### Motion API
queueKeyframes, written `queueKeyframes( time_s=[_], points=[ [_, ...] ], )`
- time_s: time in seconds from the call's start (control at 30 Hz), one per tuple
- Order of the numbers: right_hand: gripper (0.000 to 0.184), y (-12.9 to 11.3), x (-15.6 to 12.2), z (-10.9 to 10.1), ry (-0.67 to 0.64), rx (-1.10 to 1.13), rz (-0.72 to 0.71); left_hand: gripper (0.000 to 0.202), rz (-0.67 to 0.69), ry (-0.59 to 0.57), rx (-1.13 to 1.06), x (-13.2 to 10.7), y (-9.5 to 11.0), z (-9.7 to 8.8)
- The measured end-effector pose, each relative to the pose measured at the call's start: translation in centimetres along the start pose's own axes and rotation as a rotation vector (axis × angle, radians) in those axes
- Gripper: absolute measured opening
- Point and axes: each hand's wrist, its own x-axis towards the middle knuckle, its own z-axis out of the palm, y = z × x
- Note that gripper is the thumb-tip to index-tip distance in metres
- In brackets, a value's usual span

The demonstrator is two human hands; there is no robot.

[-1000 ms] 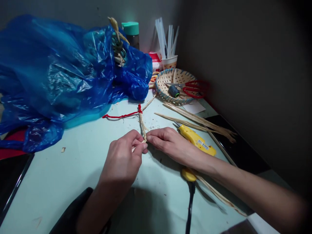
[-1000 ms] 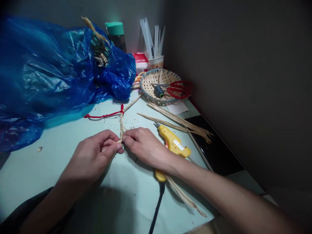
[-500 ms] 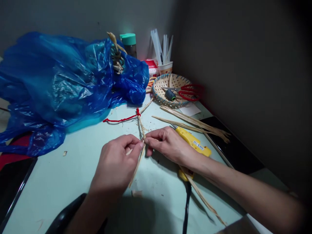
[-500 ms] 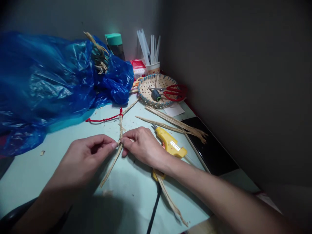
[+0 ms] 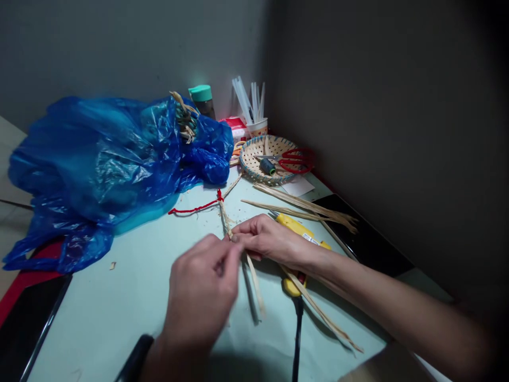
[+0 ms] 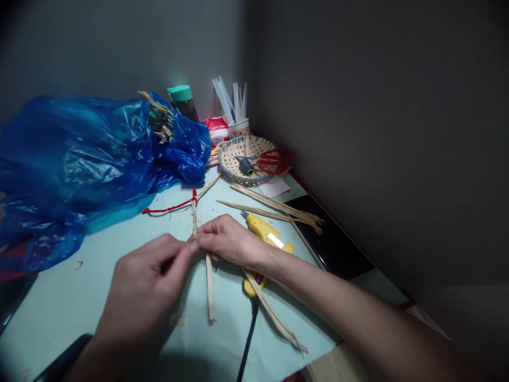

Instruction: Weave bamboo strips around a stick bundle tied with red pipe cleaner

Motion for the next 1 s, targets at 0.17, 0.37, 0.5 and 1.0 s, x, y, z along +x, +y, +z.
queueKeyframes(
  time_s=[0.17,0.37,0.5,1.0],
  points=[
    [0.029,0.0,-0.3,0.2,-0.007,-0.006,-0.074,0.022,-0.358,-0.263,-0.709,1.8,-1.4,-0.4],
    [0.027,0.0,-0.4,1.0,-0.019,-0.019,-0.122,0.019,-0.456,-0.391,-1.092,1.4,-1.3,0.7],
    [0.020,-0.1,-0.6,1.2,0.115,-0.194,-0.103,0.026,-0.496,-0.450,-1.133,1.5,-1.6,0.7],
    [0.017,-1.0,-2.1,0.7,0.247,-0.866,-0.054,0.027,-0.314,-0.155,-0.425,1.2,-1.5,1.2]
  ],
)
